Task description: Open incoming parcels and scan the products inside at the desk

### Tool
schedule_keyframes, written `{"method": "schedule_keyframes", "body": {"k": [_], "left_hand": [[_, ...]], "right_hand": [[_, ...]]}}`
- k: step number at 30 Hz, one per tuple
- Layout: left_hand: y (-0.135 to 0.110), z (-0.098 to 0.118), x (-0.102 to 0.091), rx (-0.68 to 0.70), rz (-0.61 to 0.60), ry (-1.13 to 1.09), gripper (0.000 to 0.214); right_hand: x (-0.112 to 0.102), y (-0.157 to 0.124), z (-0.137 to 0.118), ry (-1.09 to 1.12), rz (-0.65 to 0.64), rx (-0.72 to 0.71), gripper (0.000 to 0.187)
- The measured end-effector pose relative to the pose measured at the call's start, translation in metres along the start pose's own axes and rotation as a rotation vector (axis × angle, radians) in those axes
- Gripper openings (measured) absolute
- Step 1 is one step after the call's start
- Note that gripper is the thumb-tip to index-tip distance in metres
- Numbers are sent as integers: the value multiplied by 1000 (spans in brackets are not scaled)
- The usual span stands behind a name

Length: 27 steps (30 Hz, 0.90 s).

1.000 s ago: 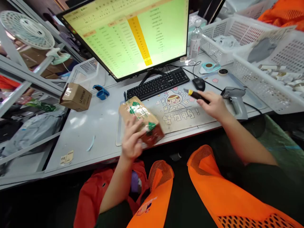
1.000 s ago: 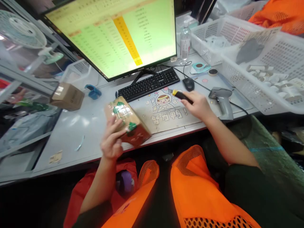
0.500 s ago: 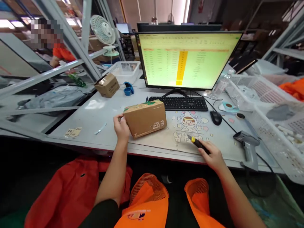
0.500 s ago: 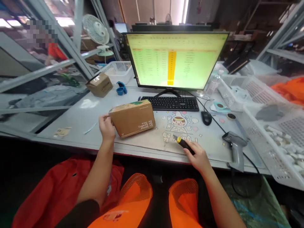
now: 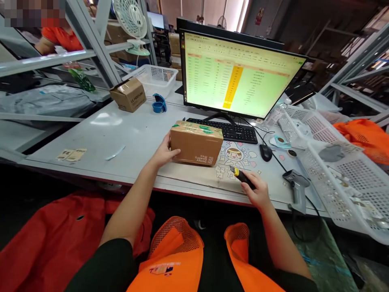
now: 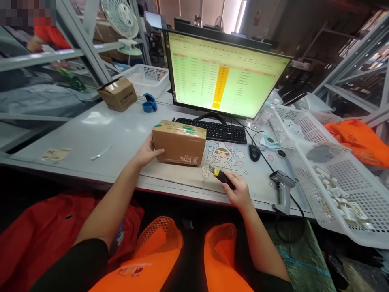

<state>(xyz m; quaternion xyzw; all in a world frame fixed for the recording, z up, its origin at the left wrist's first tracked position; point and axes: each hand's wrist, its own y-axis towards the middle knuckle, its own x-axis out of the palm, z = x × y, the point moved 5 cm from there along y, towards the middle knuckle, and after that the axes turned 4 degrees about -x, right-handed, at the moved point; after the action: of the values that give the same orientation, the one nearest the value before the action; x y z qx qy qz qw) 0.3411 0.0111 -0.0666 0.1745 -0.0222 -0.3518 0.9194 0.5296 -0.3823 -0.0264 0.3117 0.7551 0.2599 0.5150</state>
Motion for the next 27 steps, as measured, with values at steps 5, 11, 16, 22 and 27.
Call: {"method": "schedule_keyframes", "body": {"k": [5, 11, 16, 22, 27], "left_hand": [[6, 22, 10, -56, 347, -155, 64], [68, 17, 51, -200, 230, -218, 42], [57, 49, 80, 98, -25, 55, 53], [-50, 108, 114, 633, -343, 450, 56], [-70, 88, 122, 631, -273, 437, 74]], "right_hand": [[-2, 1, -8, -40, 82, -46, 41], [0, 6, -38, 8, 11, -110, 47], [3, 5, -51, -30, -41, -158, 47], [-3, 2, -55, -93, -63, -127, 45], [-11, 1, -66, -141, -113, -100, 43]]}}
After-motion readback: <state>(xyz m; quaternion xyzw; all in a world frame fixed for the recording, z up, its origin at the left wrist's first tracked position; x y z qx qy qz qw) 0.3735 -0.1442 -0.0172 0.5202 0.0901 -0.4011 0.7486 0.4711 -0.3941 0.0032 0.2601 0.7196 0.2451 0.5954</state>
